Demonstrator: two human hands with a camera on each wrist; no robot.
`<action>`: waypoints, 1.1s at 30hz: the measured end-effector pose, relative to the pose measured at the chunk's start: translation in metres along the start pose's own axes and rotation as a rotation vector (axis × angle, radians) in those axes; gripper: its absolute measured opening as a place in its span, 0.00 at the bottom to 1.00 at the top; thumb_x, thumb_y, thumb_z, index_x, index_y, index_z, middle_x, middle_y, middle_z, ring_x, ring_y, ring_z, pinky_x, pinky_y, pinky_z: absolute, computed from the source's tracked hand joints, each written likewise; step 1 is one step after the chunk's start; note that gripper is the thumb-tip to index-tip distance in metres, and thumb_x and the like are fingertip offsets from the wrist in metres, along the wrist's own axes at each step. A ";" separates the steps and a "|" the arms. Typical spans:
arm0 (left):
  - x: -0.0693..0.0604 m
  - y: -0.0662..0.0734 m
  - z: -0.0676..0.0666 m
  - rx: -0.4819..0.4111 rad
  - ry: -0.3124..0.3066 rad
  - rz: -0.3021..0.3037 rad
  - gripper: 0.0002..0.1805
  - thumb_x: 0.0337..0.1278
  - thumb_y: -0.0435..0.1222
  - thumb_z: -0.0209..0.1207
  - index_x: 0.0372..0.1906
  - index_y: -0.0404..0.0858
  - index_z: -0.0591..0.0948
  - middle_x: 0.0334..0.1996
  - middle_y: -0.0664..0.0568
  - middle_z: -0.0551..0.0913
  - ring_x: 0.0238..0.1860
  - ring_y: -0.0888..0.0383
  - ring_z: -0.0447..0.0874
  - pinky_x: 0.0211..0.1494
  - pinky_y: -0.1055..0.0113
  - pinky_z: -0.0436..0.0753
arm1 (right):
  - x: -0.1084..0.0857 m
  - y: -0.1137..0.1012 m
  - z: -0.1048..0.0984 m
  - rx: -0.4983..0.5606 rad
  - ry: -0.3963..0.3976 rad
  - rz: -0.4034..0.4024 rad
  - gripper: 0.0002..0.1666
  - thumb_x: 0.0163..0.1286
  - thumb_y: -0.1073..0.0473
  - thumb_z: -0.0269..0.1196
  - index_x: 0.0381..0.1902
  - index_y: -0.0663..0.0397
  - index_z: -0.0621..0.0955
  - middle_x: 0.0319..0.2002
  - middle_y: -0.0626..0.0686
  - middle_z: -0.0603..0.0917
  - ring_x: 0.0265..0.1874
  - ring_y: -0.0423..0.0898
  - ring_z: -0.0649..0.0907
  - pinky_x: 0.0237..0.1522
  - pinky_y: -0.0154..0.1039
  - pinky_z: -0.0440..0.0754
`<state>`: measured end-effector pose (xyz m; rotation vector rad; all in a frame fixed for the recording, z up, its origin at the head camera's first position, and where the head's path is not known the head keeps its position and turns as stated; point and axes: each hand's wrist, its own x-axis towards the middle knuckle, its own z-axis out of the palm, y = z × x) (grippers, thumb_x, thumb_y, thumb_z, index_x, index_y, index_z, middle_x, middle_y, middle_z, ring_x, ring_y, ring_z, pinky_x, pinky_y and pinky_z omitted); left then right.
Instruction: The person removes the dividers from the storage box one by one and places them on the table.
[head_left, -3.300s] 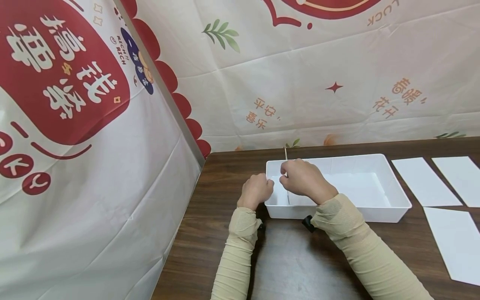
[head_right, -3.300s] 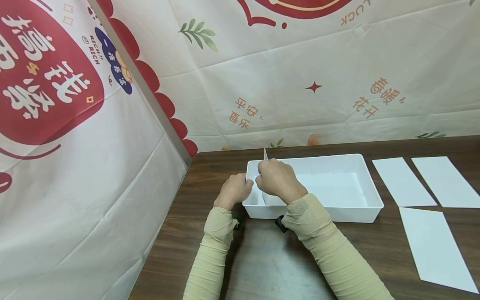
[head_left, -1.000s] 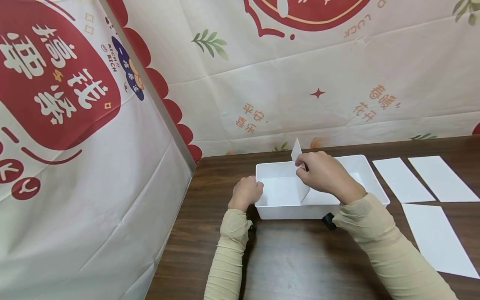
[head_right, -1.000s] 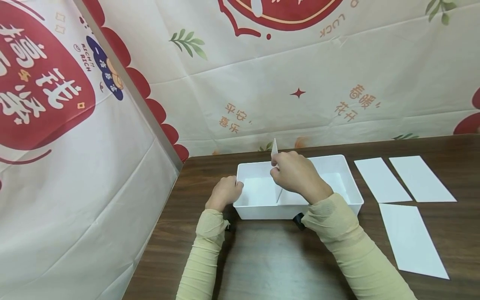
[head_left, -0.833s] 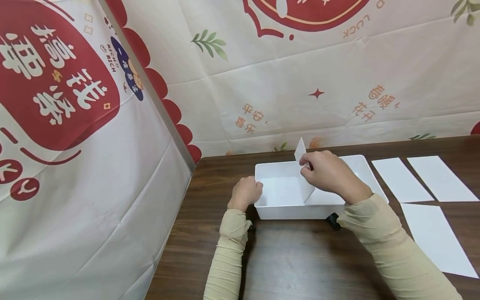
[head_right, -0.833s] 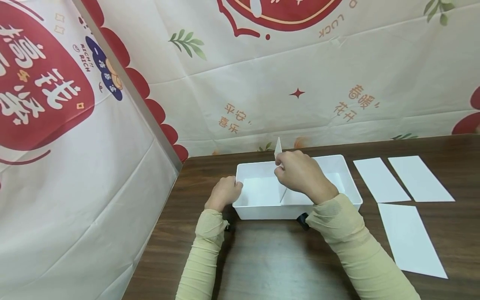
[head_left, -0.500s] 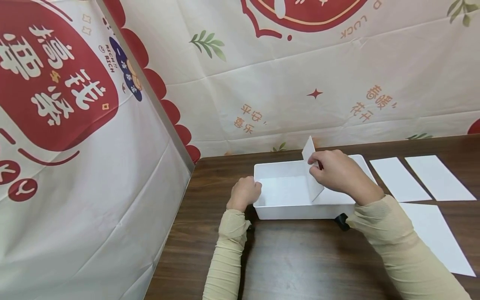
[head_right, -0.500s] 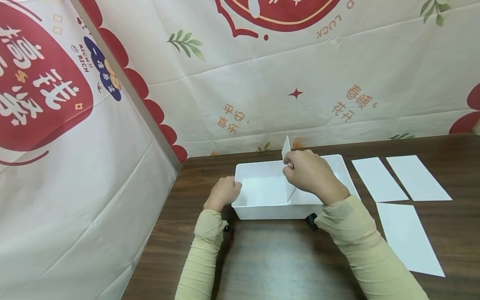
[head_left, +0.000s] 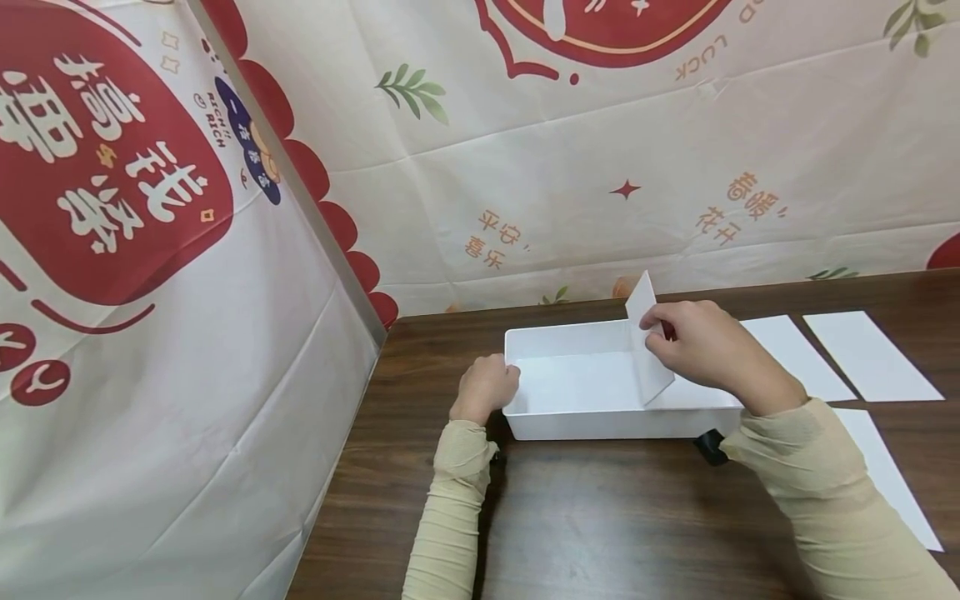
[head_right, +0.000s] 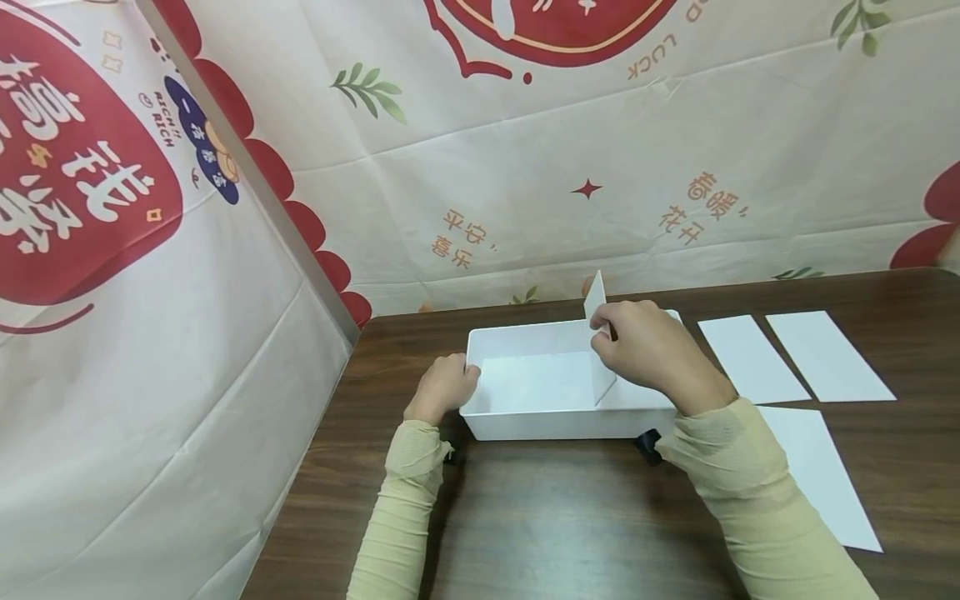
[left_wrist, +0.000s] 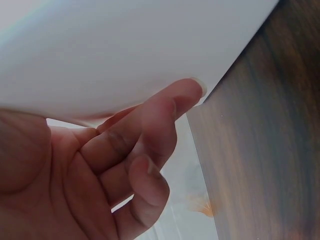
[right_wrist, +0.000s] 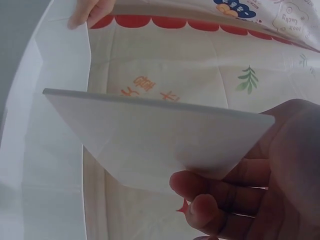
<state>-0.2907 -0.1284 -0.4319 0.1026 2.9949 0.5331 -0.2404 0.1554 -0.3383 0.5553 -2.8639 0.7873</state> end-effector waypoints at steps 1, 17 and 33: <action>0.000 0.000 0.000 0.001 0.003 0.000 0.18 0.71 0.41 0.45 0.36 0.35 0.82 0.33 0.44 0.82 0.31 0.52 0.78 0.35 0.56 0.78 | -0.001 0.001 -0.002 -0.003 0.002 0.001 0.16 0.64 0.66 0.54 0.44 0.67 0.84 0.26 0.51 0.79 0.24 0.46 0.74 0.25 0.39 0.69; 0.001 -0.001 0.001 -0.009 -0.011 0.002 0.18 0.71 0.41 0.45 0.35 0.35 0.81 0.27 0.47 0.78 0.29 0.52 0.77 0.33 0.59 0.76 | -0.012 0.020 -0.016 -0.037 0.028 0.018 0.15 0.65 0.65 0.55 0.44 0.67 0.83 0.24 0.50 0.76 0.25 0.46 0.73 0.26 0.40 0.68; 0.001 -0.002 0.001 -0.005 -0.015 0.002 0.18 0.71 0.41 0.45 0.36 0.35 0.81 0.29 0.46 0.79 0.30 0.52 0.77 0.33 0.59 0.76 | -0.027 0.042 -0.026 -0.069 0.017 0.067 0.15 0.65 0.65 0.55 0.45 0.68 0.82 0.23 0.50 0.75 0.26 0.48 0.73 0.26 0.40 0.68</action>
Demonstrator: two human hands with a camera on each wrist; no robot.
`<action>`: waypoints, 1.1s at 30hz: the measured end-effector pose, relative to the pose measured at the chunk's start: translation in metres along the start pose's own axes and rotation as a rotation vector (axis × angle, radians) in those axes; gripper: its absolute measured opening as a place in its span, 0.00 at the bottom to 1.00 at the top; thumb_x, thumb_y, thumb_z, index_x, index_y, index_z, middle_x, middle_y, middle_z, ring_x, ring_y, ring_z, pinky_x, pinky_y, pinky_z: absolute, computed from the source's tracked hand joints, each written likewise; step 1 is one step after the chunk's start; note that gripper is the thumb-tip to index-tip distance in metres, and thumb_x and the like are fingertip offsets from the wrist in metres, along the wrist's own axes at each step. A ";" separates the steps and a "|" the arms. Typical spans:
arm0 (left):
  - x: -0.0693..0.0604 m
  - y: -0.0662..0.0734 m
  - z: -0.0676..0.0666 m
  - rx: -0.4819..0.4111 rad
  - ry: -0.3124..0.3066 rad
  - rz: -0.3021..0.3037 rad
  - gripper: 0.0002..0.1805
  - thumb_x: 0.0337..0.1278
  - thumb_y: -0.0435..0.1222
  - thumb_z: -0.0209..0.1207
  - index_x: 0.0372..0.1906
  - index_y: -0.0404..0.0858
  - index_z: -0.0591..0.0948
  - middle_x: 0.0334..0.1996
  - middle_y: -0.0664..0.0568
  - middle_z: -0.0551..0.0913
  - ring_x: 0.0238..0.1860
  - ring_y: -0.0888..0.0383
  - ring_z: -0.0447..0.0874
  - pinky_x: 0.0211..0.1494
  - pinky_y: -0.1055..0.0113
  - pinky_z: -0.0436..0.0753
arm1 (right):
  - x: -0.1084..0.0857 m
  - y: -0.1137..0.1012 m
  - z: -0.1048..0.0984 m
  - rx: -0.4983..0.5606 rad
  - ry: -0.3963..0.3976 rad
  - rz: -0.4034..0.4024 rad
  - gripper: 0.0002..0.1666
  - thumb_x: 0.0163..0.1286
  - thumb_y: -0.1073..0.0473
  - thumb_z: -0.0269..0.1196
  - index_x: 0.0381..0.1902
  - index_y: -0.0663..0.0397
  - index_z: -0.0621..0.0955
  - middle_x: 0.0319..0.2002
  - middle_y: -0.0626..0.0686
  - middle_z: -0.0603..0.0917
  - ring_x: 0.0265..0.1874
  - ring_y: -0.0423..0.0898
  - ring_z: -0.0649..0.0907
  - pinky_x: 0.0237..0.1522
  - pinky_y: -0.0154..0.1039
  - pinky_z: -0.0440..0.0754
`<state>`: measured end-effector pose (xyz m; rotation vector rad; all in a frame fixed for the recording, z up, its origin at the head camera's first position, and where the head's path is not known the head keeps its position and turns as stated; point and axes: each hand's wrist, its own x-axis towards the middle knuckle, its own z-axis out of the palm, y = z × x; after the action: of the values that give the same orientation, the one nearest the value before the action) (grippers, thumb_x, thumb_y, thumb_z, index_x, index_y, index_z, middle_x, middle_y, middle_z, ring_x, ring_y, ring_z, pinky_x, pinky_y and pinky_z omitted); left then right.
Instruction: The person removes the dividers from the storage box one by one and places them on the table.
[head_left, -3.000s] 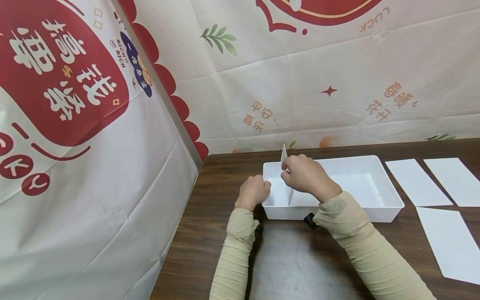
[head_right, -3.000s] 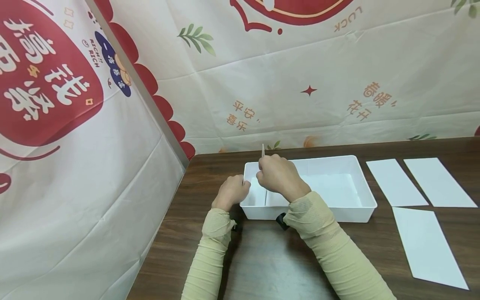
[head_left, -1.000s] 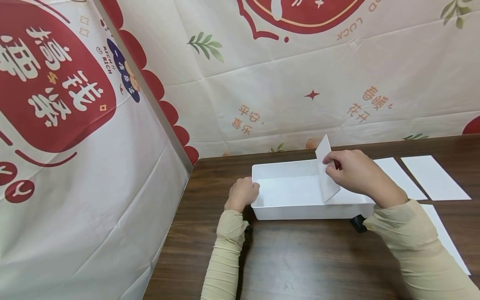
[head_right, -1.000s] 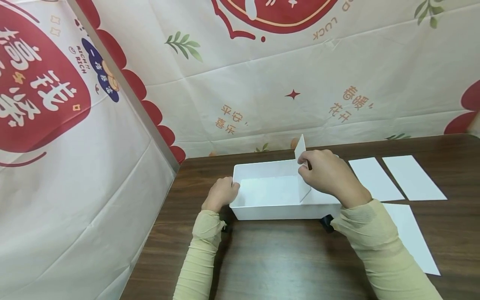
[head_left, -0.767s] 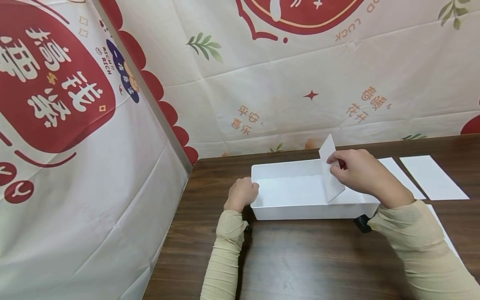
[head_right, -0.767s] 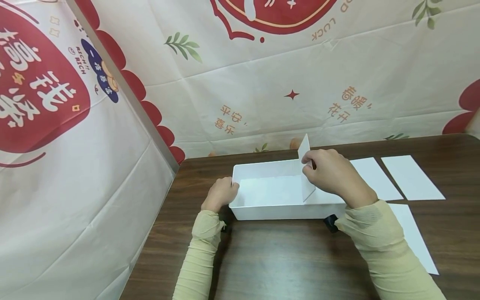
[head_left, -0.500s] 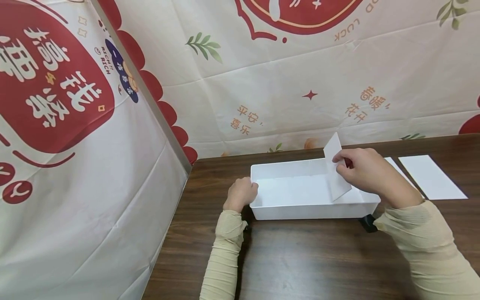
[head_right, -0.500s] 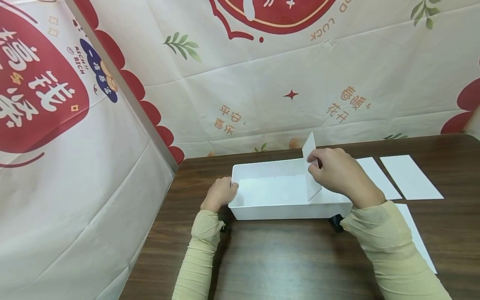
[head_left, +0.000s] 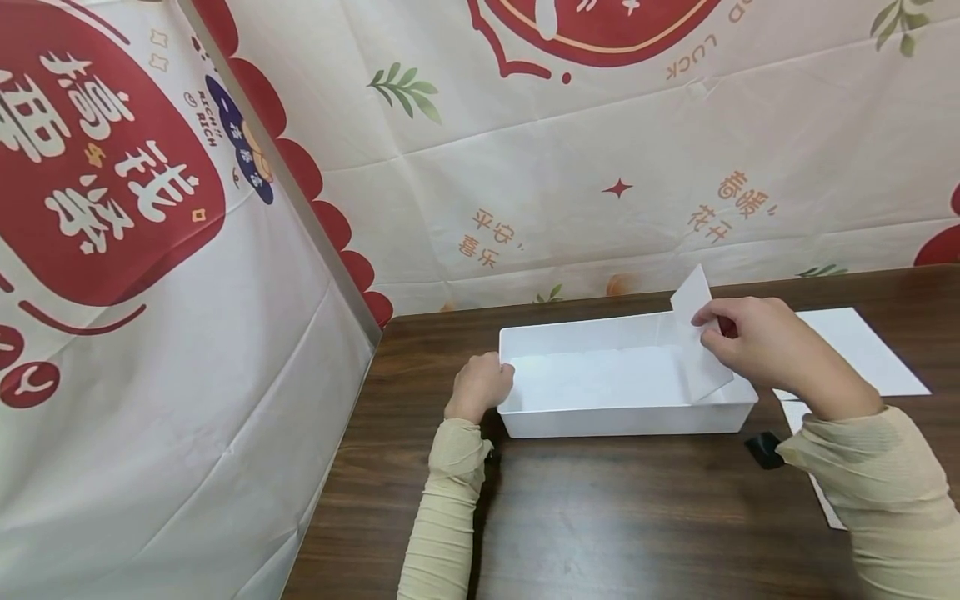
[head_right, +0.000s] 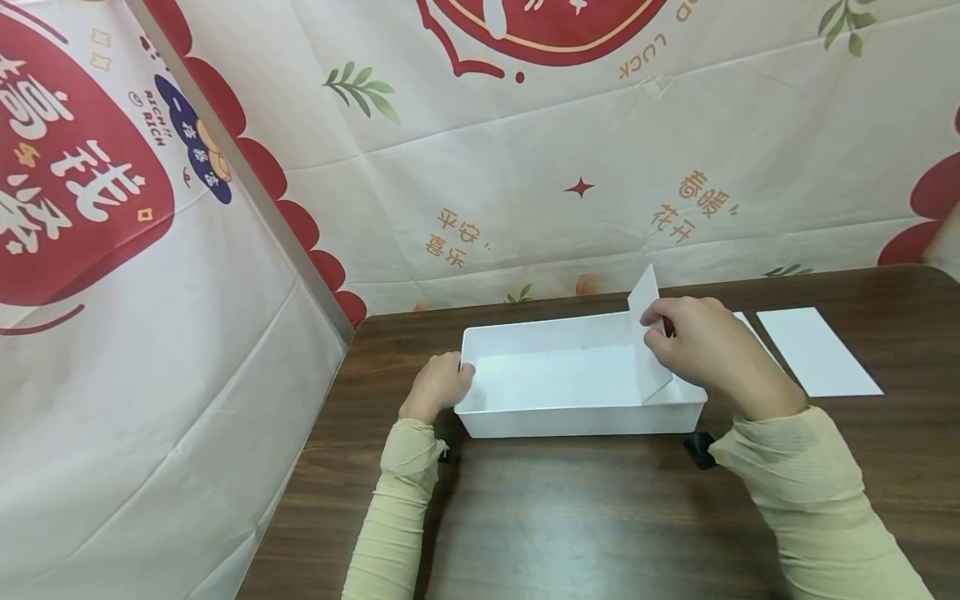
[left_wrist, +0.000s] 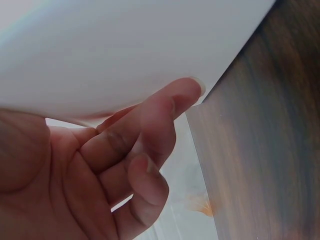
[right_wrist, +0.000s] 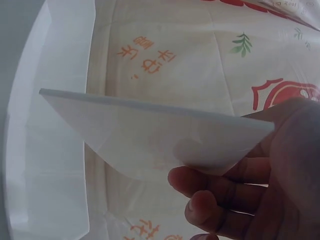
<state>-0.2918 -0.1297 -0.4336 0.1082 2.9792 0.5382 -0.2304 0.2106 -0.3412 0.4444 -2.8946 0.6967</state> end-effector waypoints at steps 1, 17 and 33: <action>0.000 0.000 0.000 0.000 0.000 0.001 0.18 0.71 0.41 0.45 0.37 0.35 0.81 0.30 0.46 0.79 0.30 0.52 0.77 0.34 0.59 0.76 | -0.002 0.002 0.000 -0.005 0.009 -0.002 0.15 0.65 0.65 0.55 0.45 0.68 0.83 0.23 0.50 0.74 0.25 0.47 0.72 0.26 0.40 0.67; -0.001 0.001 -0.001 -0.009 -0.007 -0.003 0.19 0.72 0.41 0.45 0.42 0.33 0.82 0.35 0.43 0.82 0.32 0.51 0.78 0.36 0.57 0.78 | -0.025 0.041 -0.013 -0.003 0.056 0.035 0.14 0.66 0.66 0.57 0.44 0.70 0.82 0.26 0.53 0.79 0.26 0.49 0.73 0.22 0.35 0.68; -0.002 0.001 0.001 -0.021 0.006 0.014 0.17 0.72 0.41 0.45 0.35 0.34 0.80 0.27 0.46 0.78 0.30 0.51 0.77 0.35 0.57 0.77 | -0.049 0.084 -0.019 -0.110 0.082 0.076 0.11 0.63 0.66 0.58 0.39 0.68 0.83 0.22 0.48 0.73 0.23 0.43 0.69 0.23 0.35 0.65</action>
<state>-0.2898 -0.1285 -0.4343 0.1254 2.9803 0.5723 -0.2093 0.3032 -0.3691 0.2877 -2.8669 0.5490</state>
